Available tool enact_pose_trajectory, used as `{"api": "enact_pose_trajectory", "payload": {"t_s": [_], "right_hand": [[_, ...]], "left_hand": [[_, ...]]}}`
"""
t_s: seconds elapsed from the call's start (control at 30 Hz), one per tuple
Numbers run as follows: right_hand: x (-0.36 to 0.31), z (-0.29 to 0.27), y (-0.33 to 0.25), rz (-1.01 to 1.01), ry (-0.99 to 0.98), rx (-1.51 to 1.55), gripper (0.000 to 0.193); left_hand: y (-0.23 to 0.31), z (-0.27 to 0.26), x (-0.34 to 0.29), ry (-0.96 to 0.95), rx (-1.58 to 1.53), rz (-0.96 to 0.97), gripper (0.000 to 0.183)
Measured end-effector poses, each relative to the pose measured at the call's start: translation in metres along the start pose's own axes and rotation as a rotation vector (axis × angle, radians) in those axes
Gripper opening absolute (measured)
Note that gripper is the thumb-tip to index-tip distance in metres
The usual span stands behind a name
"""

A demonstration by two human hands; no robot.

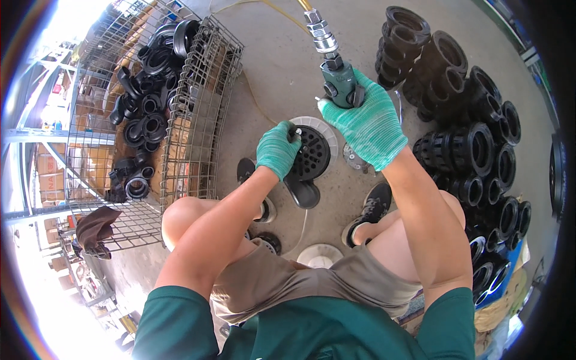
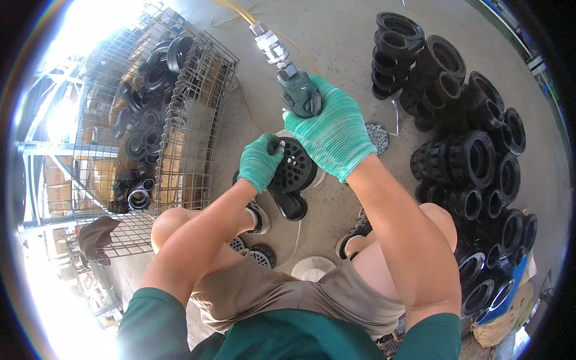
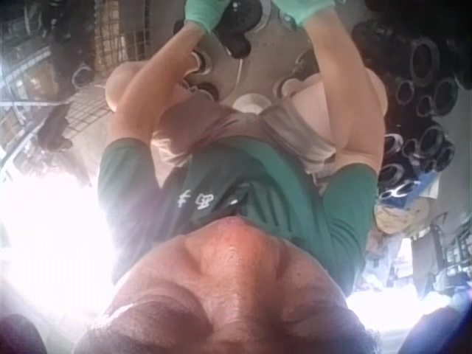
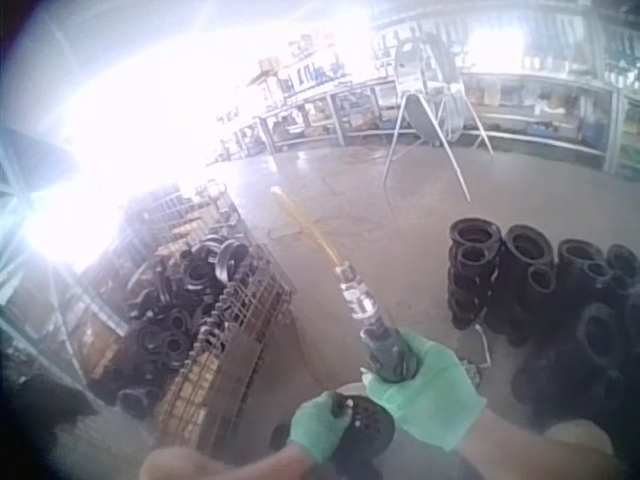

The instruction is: The person places a metal plate onto a circular component, inserts a bolt and washer, and secures it using a pneumatic screwdriver. The person then picks up a black housing, places it onto a metal component, and uses a hammer to tap it into place before repeating the assembly process with another set of bolts and washers.

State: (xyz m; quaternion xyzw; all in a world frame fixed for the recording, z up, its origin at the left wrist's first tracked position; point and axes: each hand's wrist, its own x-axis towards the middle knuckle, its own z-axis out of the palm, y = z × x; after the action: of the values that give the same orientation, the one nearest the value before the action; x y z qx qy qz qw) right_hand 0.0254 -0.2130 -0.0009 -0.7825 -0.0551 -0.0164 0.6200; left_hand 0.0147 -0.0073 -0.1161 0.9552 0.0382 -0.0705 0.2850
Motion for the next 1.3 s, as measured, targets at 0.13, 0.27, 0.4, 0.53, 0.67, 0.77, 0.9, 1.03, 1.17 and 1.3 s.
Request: {"api": "enact_pose_trajectory", "payload": {"t_s": [0.13,0.27,0.4,0.53,0.67,0.77,0.9,1.03,1.17,1.3], "right_hand": [[0.000,0.002,0.000,0.016,-0.004,0.081,0.023],[-0.002,0.001,0.006,0.036,-0.016,0.107,0.022],[-0.006,0.002,0.006,0.086,-0.032,0.112,0.022],[-0.009,0.005,0.011,0.122,-0.008,0.026,0.024],[-0.008,0.010,0.007,0.202,-0.032,0.181,0.025],[-0.006,0.008,0.010,0.170,-0.028,0.095,0.024],[-0.005,0.008,0.014,0.163,-0.026,0.071,0.021],[-0.003,0.014,0.017,0.194,-0.021,0.075,0.018],[-0.007,0.020,0.003,0.313,-0.038,0.076,0.016],[-0.009,0.032,-0.010,0.319,-0.116,0.260,0.016]], "left_hand": [[0.000,0.000,0.001,0.019,-0.016,0.002,0.027],[-0.006,0.000,0.004,0.012,-0.045,0.022,0.027],[-0.017,-0.010,0.015,-0.046,-0.116,0.096,0.026],[-0.017,-0.024,0.019,-0.238,-0.236,0.009,0.028],[-0.027,-0.031,0.027,-0.249,-0.254,0.130,0.029],[-0.011,-0.050,0.033,-0.215,-0.672,-0.277,0.028],[0.006,-0.082,0.034,-0.106,-1.046,-0.299,0.024],[0.012,-0.109,0.028,-0.113,-1.066,-0.185,0.024],[0.036,-0.124,0.010,-0.245,-0.718,0.043,0.023],[0.042,-0.115,0.002,-0.370,-0.578,0.340,0.029]]}}
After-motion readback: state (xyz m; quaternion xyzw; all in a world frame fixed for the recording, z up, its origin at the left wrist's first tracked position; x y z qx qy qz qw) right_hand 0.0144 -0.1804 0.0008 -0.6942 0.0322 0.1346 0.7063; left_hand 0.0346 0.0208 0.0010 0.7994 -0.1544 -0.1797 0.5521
